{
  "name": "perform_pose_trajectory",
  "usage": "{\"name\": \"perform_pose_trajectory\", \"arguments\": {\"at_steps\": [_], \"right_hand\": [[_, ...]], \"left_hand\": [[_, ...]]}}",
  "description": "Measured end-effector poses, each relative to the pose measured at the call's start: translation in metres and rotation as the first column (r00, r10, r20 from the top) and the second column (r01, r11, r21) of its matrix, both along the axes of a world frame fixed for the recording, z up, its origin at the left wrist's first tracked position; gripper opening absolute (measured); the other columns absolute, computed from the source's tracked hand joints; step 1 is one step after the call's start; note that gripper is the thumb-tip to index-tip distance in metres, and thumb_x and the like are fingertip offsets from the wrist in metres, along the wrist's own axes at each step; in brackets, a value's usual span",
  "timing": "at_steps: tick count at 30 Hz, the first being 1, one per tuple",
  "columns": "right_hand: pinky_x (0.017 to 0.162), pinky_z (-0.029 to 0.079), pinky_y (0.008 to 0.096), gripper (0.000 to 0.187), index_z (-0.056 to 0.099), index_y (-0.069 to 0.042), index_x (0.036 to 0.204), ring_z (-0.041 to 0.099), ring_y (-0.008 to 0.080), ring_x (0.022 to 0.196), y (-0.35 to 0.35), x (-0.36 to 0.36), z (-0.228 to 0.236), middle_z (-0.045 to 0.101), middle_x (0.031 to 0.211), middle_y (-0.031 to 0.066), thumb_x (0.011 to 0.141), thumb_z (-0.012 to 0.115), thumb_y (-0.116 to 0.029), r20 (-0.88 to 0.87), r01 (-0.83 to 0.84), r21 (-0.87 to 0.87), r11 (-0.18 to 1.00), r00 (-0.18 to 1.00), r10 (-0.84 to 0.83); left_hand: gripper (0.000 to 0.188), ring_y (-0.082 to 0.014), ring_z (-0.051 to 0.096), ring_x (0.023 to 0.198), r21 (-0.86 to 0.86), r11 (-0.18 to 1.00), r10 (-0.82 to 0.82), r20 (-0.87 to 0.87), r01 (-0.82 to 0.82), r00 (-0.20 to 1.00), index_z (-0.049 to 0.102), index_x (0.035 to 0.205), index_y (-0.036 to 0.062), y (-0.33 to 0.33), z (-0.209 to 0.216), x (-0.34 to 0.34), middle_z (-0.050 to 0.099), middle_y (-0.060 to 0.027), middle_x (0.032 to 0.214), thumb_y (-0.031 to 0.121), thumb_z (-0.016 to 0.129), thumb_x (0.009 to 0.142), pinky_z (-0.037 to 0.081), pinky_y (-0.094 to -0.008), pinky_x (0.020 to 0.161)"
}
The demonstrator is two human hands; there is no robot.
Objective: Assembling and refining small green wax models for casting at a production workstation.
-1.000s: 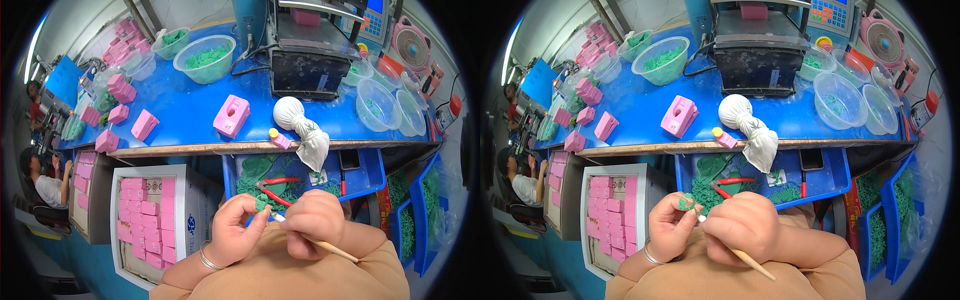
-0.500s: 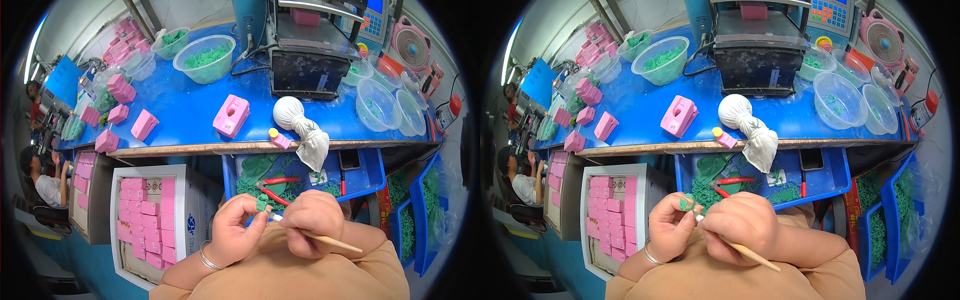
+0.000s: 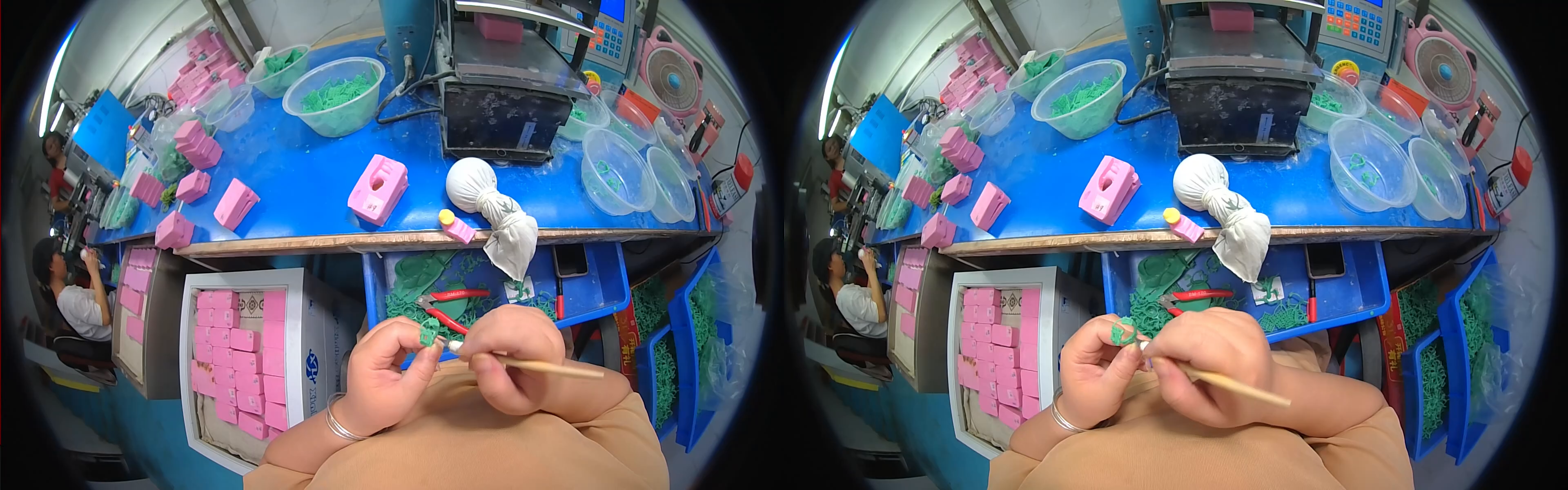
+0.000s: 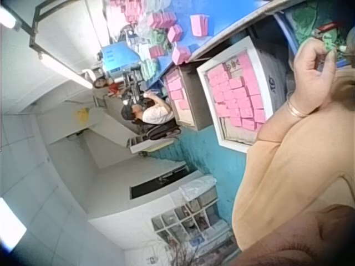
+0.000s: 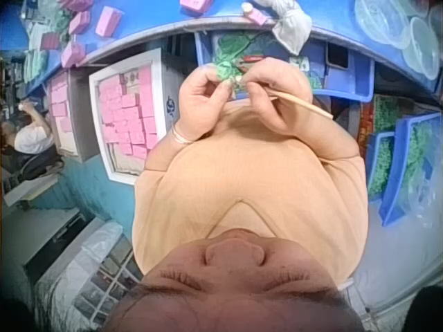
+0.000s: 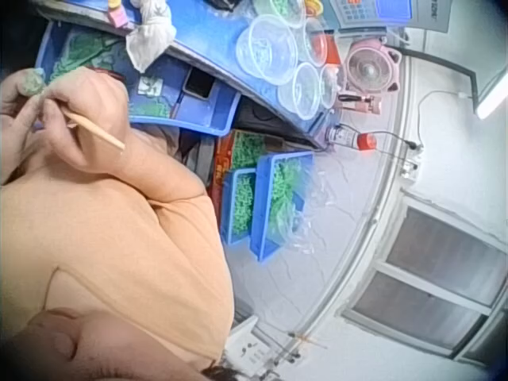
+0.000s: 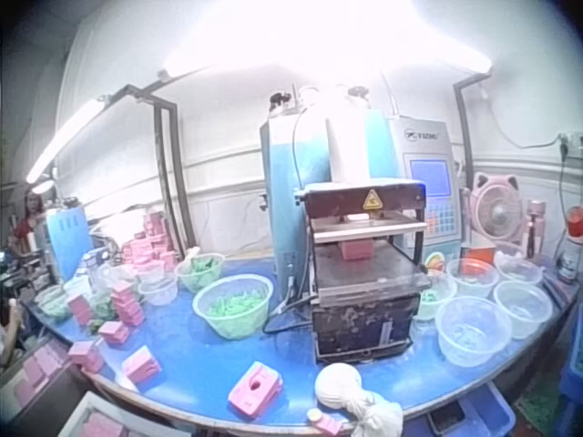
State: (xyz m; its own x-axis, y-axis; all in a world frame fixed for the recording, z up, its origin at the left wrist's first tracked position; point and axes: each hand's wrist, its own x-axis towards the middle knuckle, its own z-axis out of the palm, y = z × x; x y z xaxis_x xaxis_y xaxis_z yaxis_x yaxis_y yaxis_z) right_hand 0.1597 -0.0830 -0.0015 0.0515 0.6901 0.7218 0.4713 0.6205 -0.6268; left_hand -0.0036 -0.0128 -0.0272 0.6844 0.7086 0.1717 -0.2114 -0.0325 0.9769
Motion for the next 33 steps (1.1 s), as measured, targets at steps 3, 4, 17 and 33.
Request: {"name": "perform_pose_trajectory", "arguments": {"at_steps": [3, 4, 17, 33], "right_hand": [[0.047, 0.044, 0.0302, 0.017, 0.058, 0.001, 0.086, 0.055, 0.0234, 0.050, -0.004, -0.002, -0.006, 0.059, 0.067, 0.0103, 0.069, 0.060, 0.003, -0.111, 0.047, -0.003, 0.999, 0.993, -0.047], [0.047, 0.044, 0.0304, 0.020, 0.058, 0.000, 0.090, 0.055, 0.0232, 0.052, -0.002, 0.000, -0.005, 0.059, 0.071, 0.0116, 0.070, 0.059, 0.004, -0.077, 0.042, 0.060, 0.997, 0.996, -0.037], [0.062, 0.042, 0.0281, 0.012, 0.061, 0.000, 0.094, 0.053, 0.0187, 0.069, 0.001, -0.007, -0.013, 0.056, 0.079, 0.0092, 0.085, 0.059, -0.006, -0.301, -0.154, -0.348, 0.925, 0.953, 0.046], [0.054, 0.038, 0.0297, 0.012, 0.061, -0.003, 0.088, 0.047, 0.0197, 0.061, 0.003, -0.009, -0.009, 0.050, 0.072, 0.0078, 0.077, 0.067, -0.001, -0.144, -0.050, -0.313, 0.949, 0.990, 0.004]], "left_hand": [[0.009, -0.0091, 0.051, 0.073, -0.026, 0.999, -0.019, 0.005, 0.019, 1.000, 0.053, 0.087, -0.0022, 0.000, 0.003, 0.001, 0.053, -0.0066, 0.084, -0.008, 0.058, 0.083, 0.043, -0.0220, 0.064], [0.009, -0.0091, 0.051, 0.073, -0.026, 0.999, -0.019, 0.005, 0.019, 1.000, 0.053, 0.087, -0.0022, 0.000, 0.002, 0.001, 0.053, -0.0066, 0.084, -0.008, 0.058, 0.083, 0.043, -0.0220, 0.064], [0.011, -0.0073, 0.054, 0.070, -0.162, 0.986, -0.021, 0.083, 0.035, 0.996, 0.051, 0.084, 0.0018, 0.000, 0.003, -0.002, 0.052, -0.0036, 0.081, 0.000, 0.062, 0.085, 0.045, -0.0194, 0.062], [0.018, -0.0114, 0.053, 0.076, 0.196, 0.978, 0.055, 0.076, -0.069, 0.996, 0.060, 0.095, 0.0004, 0.009, 0.000, -0.005, 0.053, -0.0069, 0.090, -0.004, 0.067, 0.079, 0.045, -0.0233, 0.065]]}}
